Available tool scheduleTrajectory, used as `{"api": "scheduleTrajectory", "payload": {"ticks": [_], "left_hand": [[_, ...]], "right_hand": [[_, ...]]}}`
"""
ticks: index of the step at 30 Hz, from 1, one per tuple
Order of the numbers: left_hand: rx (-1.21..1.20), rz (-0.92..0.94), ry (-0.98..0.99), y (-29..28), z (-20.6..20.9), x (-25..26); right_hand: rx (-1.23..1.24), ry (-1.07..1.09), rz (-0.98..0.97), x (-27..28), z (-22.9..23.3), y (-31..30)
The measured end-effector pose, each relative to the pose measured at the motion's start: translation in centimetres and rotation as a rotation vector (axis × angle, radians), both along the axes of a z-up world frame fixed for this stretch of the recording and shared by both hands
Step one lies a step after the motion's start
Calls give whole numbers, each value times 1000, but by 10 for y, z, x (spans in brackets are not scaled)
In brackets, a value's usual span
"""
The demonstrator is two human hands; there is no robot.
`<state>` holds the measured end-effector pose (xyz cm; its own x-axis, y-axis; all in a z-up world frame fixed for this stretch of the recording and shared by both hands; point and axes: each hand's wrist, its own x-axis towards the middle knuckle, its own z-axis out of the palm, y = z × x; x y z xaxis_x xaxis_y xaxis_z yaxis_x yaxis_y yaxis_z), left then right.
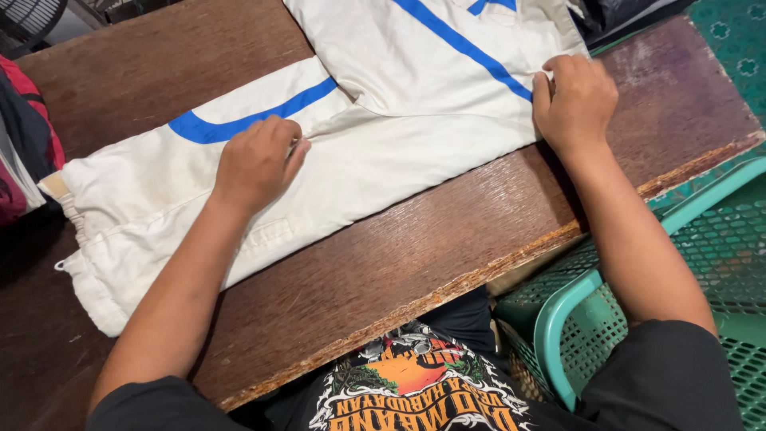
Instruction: The person folds a pair of white pants with blue stripes and then a white zip-up jacket by hand on a wooden table, smoothing out the fabric as they go, and places them onto a stack of other folded items.
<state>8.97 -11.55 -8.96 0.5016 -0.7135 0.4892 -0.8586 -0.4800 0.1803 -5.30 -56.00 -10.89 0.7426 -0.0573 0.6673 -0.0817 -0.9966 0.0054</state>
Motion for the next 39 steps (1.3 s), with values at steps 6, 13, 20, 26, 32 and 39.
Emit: {"api": "scheduleTrajectory", "payload": {"ticks": [6, 13, 20, 26, 32, 39], "left_hand": [[57, -264, -124, -37, 19, -18], [-19, -347, -179, -67, 10, -9], [131, -139, 166, -57, -17, 2], [222, -119, 259, -55, -15, 2], [275, -111, 247, -60, -16, 2], [314, -94, 237, -57, -15, -2]], "right_hand": [[0, 45, 139, 37, 18, 9], [234, -151, 223, 89, 18, 24], [127, 17, 102, 101, -20, 15], [191, 18, 105, 99, -22, 14], [-14, -71, 194, 68, 9, 80], [146, 583, 550, 48, 2, 123]]}}
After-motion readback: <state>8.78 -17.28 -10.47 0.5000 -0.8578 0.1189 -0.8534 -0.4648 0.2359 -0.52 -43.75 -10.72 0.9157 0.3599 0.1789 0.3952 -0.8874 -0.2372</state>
